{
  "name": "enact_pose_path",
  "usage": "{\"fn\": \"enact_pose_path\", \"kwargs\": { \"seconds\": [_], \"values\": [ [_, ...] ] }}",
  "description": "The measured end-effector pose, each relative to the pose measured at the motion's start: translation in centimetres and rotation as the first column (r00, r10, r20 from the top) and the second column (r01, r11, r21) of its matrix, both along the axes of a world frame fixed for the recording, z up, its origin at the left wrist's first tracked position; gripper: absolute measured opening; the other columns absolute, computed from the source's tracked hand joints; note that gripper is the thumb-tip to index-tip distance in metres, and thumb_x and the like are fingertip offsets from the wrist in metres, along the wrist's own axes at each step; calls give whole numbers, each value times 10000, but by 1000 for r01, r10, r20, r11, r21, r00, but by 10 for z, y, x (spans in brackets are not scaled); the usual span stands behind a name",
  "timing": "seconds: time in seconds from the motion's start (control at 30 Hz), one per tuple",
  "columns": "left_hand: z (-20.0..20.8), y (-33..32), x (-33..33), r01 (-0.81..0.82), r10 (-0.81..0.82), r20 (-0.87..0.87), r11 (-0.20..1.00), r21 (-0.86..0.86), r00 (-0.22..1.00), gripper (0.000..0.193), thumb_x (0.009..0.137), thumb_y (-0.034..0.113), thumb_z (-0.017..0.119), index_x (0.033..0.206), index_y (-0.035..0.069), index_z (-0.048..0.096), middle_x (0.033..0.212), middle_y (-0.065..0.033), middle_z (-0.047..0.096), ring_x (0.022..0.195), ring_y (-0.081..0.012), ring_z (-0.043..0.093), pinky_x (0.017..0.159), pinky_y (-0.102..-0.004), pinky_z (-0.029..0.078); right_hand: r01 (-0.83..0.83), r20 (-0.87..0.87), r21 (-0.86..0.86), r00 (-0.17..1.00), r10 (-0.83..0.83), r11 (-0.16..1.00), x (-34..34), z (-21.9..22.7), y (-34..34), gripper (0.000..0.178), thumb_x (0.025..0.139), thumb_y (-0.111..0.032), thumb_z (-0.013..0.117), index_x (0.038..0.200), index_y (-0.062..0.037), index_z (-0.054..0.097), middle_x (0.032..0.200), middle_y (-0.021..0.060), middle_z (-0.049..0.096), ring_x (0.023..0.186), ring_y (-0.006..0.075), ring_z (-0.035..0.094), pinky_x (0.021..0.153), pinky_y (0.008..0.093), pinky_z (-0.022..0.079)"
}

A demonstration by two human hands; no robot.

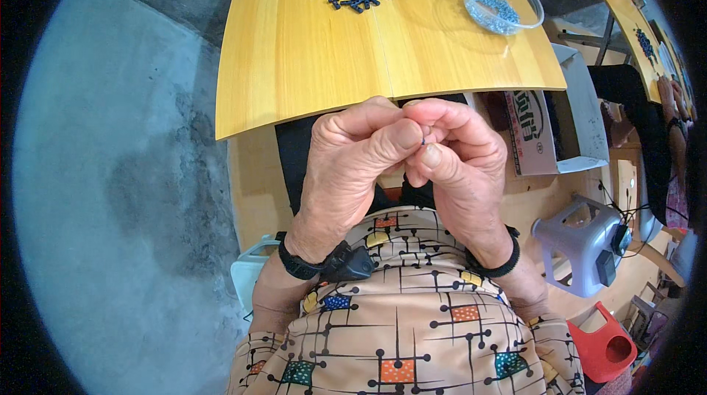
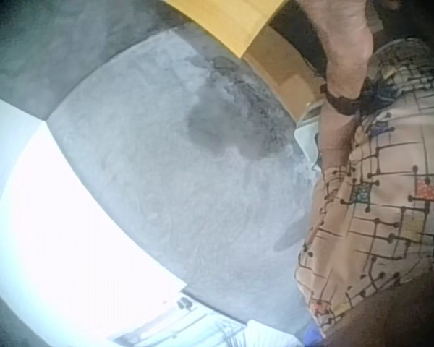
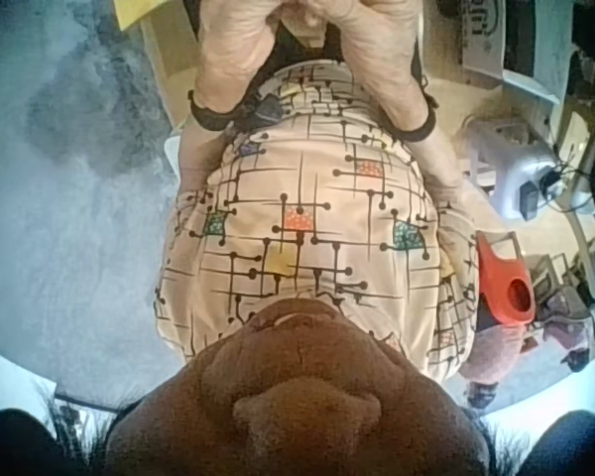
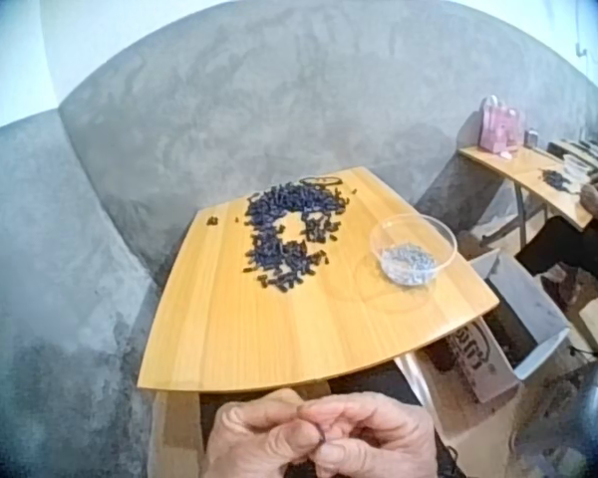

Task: Assembling small plastic components by inserting a white plastic piece into a blue cylindrical housing.

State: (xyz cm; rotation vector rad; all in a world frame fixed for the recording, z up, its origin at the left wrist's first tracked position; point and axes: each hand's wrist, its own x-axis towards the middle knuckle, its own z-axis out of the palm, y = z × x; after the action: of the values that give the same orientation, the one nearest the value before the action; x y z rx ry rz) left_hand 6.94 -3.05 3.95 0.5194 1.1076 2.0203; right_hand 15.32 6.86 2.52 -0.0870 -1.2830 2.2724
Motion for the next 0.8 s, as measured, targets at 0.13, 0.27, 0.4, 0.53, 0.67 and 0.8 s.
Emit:
{"fn": "enact_pose_path", "kwargs": {
  "seconds": [0.13, 0.27, 0.4, 0.53, 0.67, 0.8],
  "values": [
    [3, -3, 3, 21, -21, 19, 1000, -10, 1000, 188, 812, 188, 674, 842, 3, 657, 720, -64, 624, 574, -109, 563, 471, -191, 380, -22, 4, -28, 1000, 22, 999, 2, 3, 0, 302, 799, -64, 667, 1085, 6, 599, 737, -8, 575, 595, 38, 505, 526, 159, 413],
    [2, -1, 6, 37, -38, 89, 999, 11, 995, 264, 810, 265, 675, 899, 17, 650, 694, -54, 622, 559, -97, 559, 450, -172, 341, -106, 4, -97, 994, 107, 990, 3, 6, 4, 297, 819, -84, 649, 1095, 6, 588, 741, 0, 581, 588, 40, 509, 529, 150, 412],
    [-3, 0, 3, 75, -79, 65, 996, 56, 995, 284, 816, 285, 666, 900, 15, 647, 667, -49, 618, 532, -92, 559, 435, -163, 325, -146, -23, -137, 989, 144, 980, 3, 8, 7, 305, 829, -92, 639, 1108, 10, 576, 741, 4, 583, 581, 45, 513, 531, 147, 417],
    [-2, 1, 3, 53, -54, 18, 996, 71, 998, 278, 813, 280, 668, 881, 11, 650, 670, -47, 620, 514, -92, 560, 418, -163, 311, -170, -16, -192, 985, 170, 967, 3, 11, 6, 324, 826, -93, 641, 1122, 15, 564, 757, 12, 590, 589, 54, 529, 544, 159, 436],
    [0, 0, 6, -37, 37, -6, 999, 8, 999, 265, 804, 270, 677, 844, 9, 655, 670, -38, 618, 502, -78, 544, 410, -165, 299, -241, -79, -233, 970, 228, 942, 1, 4, 7, 361, 805, -80, 657, 1138, 17, 555, 790, 18, 600, 647, 75, 566, 575, 171, 453],
    [-5, -3, 1, -52, 53, -16, 998, 28, 998, 265, 800, 270, 683, 824, 7, 655, 678, -35, 615, 513, -51, 471, 445, -170, 296, -266, -75, -177, 964, 257, 948, 0, 8, 11, 425, 770, -60, 684, 1165, 14, 544, 793, 15, 596, 703, 99, 589, 605, 180, 463]
  ]
}}
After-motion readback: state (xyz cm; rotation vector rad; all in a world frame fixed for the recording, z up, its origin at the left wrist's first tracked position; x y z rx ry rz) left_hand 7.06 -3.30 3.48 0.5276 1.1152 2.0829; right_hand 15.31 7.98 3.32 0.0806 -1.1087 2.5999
